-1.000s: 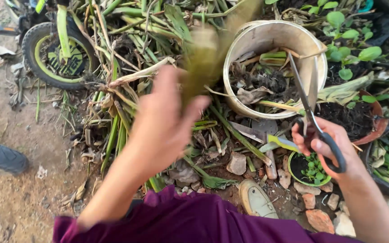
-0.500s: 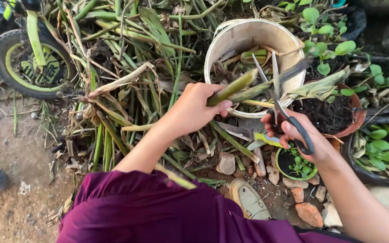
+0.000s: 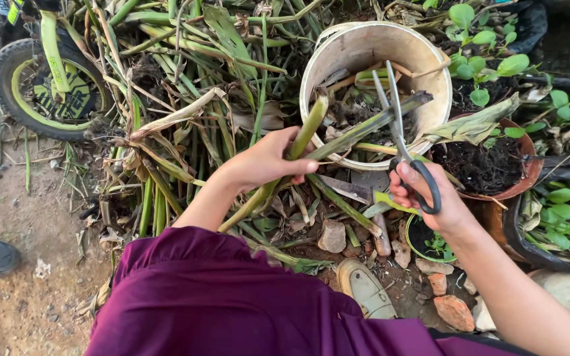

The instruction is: Cutting long plant stems into smaller pieces using scissors and collecting them in a plastic bucket.

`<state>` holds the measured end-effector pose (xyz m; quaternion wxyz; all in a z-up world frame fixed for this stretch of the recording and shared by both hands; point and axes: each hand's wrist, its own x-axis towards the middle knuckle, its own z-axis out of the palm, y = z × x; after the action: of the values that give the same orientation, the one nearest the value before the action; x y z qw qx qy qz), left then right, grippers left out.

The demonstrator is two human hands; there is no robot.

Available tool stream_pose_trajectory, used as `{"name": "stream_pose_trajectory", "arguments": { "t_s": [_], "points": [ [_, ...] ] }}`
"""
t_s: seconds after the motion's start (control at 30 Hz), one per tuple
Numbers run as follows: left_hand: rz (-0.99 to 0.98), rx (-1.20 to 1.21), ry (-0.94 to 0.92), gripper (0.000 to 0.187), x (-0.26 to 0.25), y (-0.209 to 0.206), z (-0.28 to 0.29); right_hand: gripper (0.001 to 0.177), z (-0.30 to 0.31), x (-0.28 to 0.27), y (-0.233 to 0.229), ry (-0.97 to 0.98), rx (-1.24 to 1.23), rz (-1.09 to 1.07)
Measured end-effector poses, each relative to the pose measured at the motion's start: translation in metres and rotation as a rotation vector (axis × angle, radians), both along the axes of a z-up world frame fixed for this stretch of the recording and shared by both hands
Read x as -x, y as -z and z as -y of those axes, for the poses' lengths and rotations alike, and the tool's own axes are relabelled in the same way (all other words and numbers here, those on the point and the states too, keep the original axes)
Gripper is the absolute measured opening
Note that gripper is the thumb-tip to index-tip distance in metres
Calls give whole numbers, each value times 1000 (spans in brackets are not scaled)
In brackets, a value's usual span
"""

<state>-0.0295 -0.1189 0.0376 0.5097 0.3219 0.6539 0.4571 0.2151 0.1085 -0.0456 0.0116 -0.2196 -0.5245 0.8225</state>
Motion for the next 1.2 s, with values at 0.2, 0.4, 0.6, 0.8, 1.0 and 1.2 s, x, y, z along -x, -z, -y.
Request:
{"name": "stream_pose_trajectory", "arguments": {
  "t_s": [0.2,0.4,0.6,0.8,1.0,1.2],
  "points": [
    [61,-60,-287,20,4,31,10,42,4,0,19,85,-113,95],
    [-29,-58,-489,19,-9,35,-3,36,25,-1,-15,-85,-84,75],
    [-88,-40,-305,20,-27,36,-16,47,21,13,-3,-114,-169,95],
    [-81,-65,-261,24,-16,58,-2,38,13,13,12,94,-41,164],
    [-4,-112,-429,15,-12,72,0,41,18,1,21,121,-189,190],
    [-31,-57,-406,16,-20,63,-6,42,36,3,9,-225,-292,261]
  ]
}}
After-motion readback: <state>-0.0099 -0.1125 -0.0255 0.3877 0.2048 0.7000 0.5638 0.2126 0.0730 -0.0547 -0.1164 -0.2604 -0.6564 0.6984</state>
